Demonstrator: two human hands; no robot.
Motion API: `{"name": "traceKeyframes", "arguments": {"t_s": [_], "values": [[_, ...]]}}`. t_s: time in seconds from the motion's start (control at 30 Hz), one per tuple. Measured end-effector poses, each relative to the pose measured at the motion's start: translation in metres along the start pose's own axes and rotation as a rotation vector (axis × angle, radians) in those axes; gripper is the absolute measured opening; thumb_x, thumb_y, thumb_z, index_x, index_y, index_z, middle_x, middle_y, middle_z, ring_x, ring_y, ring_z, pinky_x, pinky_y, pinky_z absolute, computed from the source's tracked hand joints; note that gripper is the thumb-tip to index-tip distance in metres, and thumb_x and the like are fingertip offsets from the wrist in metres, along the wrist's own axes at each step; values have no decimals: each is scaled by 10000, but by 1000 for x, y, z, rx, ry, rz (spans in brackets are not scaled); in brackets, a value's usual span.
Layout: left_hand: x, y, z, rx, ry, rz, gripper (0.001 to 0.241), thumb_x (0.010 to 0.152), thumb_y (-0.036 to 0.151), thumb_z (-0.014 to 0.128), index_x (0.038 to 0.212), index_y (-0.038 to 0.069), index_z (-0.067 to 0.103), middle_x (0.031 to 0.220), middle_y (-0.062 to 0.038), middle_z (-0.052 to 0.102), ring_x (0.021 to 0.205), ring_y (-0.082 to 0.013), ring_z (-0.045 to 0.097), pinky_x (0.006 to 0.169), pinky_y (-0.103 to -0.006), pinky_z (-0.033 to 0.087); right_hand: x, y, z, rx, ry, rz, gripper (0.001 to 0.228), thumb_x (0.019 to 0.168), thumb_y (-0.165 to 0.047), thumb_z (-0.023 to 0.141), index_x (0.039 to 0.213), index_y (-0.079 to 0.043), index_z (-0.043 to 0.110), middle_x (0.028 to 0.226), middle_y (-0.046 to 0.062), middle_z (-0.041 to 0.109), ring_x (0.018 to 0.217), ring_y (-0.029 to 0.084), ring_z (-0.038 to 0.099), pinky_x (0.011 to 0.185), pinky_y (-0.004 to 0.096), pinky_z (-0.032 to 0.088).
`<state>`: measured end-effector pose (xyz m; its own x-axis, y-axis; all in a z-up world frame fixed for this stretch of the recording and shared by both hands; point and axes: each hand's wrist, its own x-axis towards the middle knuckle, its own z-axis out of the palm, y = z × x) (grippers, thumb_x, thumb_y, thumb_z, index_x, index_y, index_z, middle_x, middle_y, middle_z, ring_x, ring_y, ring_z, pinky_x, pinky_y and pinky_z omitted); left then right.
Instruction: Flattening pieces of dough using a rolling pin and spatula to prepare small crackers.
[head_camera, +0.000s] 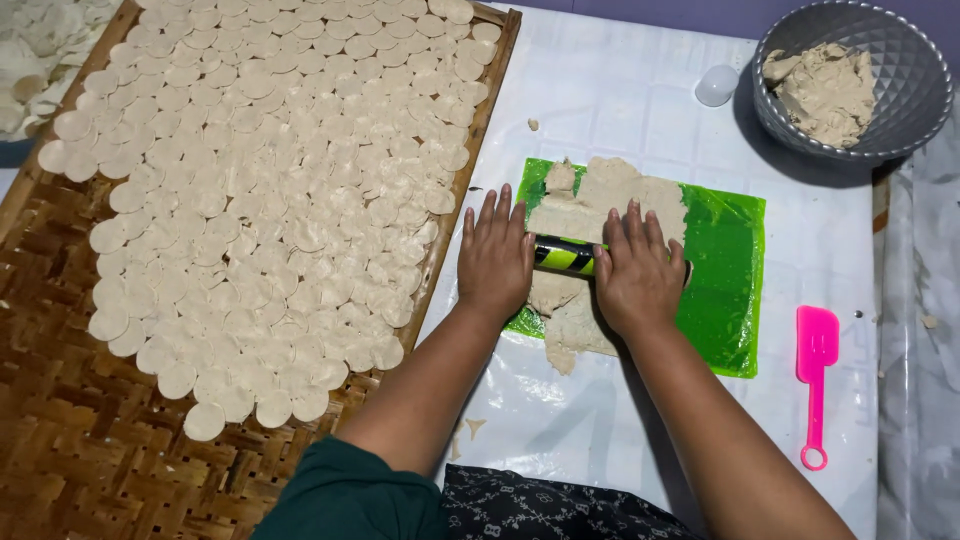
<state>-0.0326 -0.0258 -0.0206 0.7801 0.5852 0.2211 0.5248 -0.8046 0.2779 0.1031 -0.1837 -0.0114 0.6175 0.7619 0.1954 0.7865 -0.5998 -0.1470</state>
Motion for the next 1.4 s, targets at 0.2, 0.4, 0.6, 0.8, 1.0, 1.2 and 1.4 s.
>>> {"name": "traceKeyframes", "arguments": {"t_s": [0.2,0.4,0.6,0.8,1.0,1.2,1.4], "values": [[-28,-7,-11,-43,-45,68,563,1091,372,343,1523,34,468,1641,-167,386,1537,-292,305,1289,-523,53,-27,4,-5,143,-57,-15,618,1061,-459,375,1577,-122,415,1651,160,362,1519,316,332,1179,566,234],[60,4,-55,-62,-171,-143,580,1071,439,325,1505,83,473,1658,-173,315,1593,-312,185,1286,-535,-24,53,18,-39,222,-288,282,602,1069,-512,259,1605,-244,314,1697,74,207,1566,252,175,1233,627,-19],[79,5,-23,116,-363,-153,762,1023,501,318,1616,55,146,1700,-152,-24,1568,-266,-69,1223,-501,-109,60,31,-15,80,-326,299,622,1045,-533,240,1602,-257,269,1715,88,22,1570,255,8,1170,668,-91],[49,2,-26,96,-409,-124,701,1031,428,298,1618,75,151,1704,-165,-26,1575,-285,-58,1226,-550,-101,30,19,-20,54,-327,266,622,1037,-564,229,1589,-290,313,1713,99,56,1576,247,23,1191,655,-60],[-2,-6,-11,101,-186,-33,630,1020,355,334,1571,50,343,1686,-180,171,1573,-329,79,1242,-568,-28,-22,9,-17,-6,-164,190,595,1054,-568,311,1565,-275,402,1692,158,222,1573,279,162,1209,663,19],[-51,-3,-26,8,-98,45,550,1050,357,357,1469,37,512,1640,-197,326,1547,-353,203,1250,-540,56,-72,4,-10,-34,3,76,685,1050,-543,432,1605,-145,375,1689,175,299,1583,298,243,1244,639,82],[-96,-2,-38,33,-166,95,591,1024,406,369,1498,55,402,1634,-178,294,1534,-325,199,1222,-509,45,-113,-2,-11,10,47,25,832,970,-526,520,1620,-70,270,1676,167,280,1551,299,251,1234,632,71]]}}
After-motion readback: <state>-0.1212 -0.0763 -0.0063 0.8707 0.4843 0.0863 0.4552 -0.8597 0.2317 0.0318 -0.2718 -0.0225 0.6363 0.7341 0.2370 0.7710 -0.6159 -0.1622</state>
